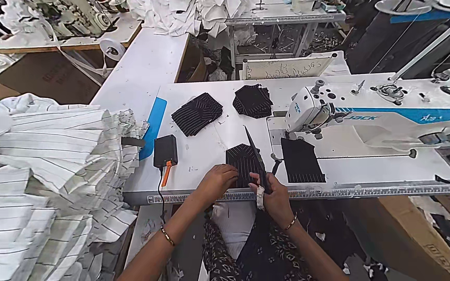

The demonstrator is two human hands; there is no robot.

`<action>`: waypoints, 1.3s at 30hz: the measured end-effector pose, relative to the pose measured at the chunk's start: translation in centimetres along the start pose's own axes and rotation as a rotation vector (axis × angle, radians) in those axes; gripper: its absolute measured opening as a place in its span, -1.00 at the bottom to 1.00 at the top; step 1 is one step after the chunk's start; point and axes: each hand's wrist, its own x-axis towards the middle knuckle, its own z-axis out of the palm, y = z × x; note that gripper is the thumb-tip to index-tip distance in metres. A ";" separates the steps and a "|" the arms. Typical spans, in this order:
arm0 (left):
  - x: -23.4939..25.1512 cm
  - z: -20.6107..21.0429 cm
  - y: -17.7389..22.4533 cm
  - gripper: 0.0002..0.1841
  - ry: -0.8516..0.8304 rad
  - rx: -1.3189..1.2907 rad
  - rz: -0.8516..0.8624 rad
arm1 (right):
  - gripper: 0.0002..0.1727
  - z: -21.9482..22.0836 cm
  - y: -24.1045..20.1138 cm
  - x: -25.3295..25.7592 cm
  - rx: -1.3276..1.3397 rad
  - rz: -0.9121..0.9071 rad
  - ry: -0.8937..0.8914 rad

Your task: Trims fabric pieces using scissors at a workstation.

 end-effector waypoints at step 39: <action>6.1 3.3 -3.2 -0.35 -0.238 0.308 -0.256 | -0.63 -5.4 -0.6 -9.0 0.632 0.780 -0.131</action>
